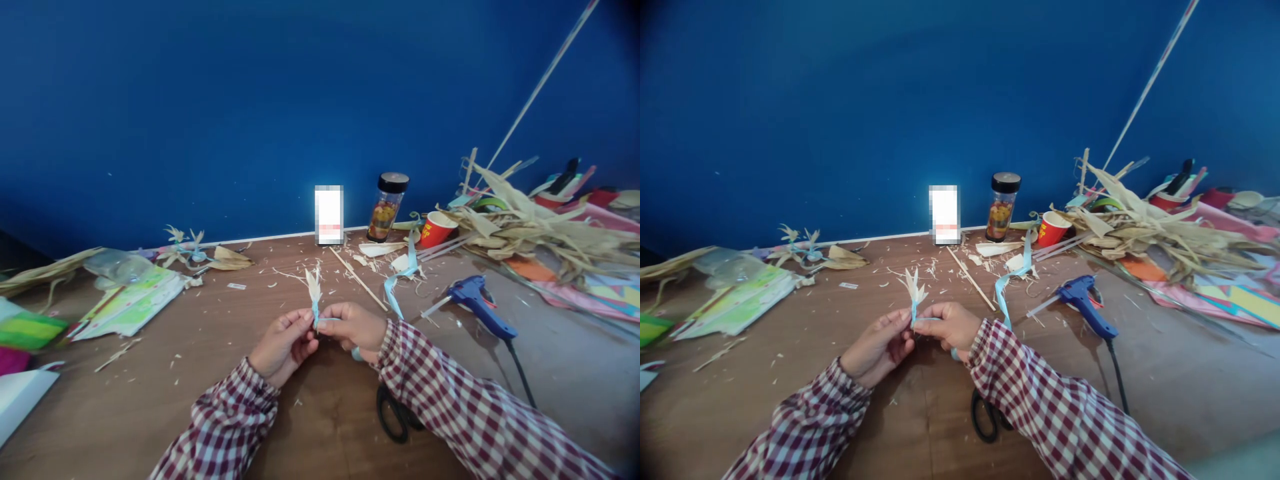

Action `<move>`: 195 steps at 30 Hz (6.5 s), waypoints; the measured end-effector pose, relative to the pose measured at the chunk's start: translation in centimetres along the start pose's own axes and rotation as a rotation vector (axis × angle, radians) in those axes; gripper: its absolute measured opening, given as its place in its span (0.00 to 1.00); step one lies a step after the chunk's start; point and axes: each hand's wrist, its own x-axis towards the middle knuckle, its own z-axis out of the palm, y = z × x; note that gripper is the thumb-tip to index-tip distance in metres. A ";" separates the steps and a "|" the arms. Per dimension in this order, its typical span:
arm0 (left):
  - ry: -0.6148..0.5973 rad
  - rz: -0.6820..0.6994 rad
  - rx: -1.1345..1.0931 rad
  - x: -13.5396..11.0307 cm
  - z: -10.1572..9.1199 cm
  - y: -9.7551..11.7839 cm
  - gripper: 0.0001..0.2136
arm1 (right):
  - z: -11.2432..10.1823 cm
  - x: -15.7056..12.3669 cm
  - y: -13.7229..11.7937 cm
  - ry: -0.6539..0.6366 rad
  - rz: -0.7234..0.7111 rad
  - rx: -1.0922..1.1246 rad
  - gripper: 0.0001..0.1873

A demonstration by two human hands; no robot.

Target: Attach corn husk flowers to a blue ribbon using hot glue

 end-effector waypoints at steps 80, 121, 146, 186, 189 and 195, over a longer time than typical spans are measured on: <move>0.117 -0.012 0.358 0.1 -0.6 0.3 0.11 | -0.6 0.2 0.5 0.080 -0.046 -0.396 0.09; 0.133 0.069 0.291 0.4 -0.4 -0.1 0.10 | 0.4 0.2 1.3 0.183 -0.146 -0.325 0.09; -0.061 -0.090 0.091 -0.1 -0.7 0.3 0.12 | 0.0 -0.4 0.4 -0.265 0.021 0.215 0.13; 0.149 0.051 0.550 0.1 -0.8 0.6 0.12 | 0.7 0.2 1.3 0.154 -0.075 -0.319 0.09; 0.137 0.046 0.578 0.0 -0.7 0.8 0.12 | 0.7 0.2 1.2 0.159 -0.074 -0.331 0.10; 0.130 0.039 0.615 -0.2 -0.5 1.2 0.11 | 0.5 0.2 1.2 0.105 -0.070 -0.345 0.12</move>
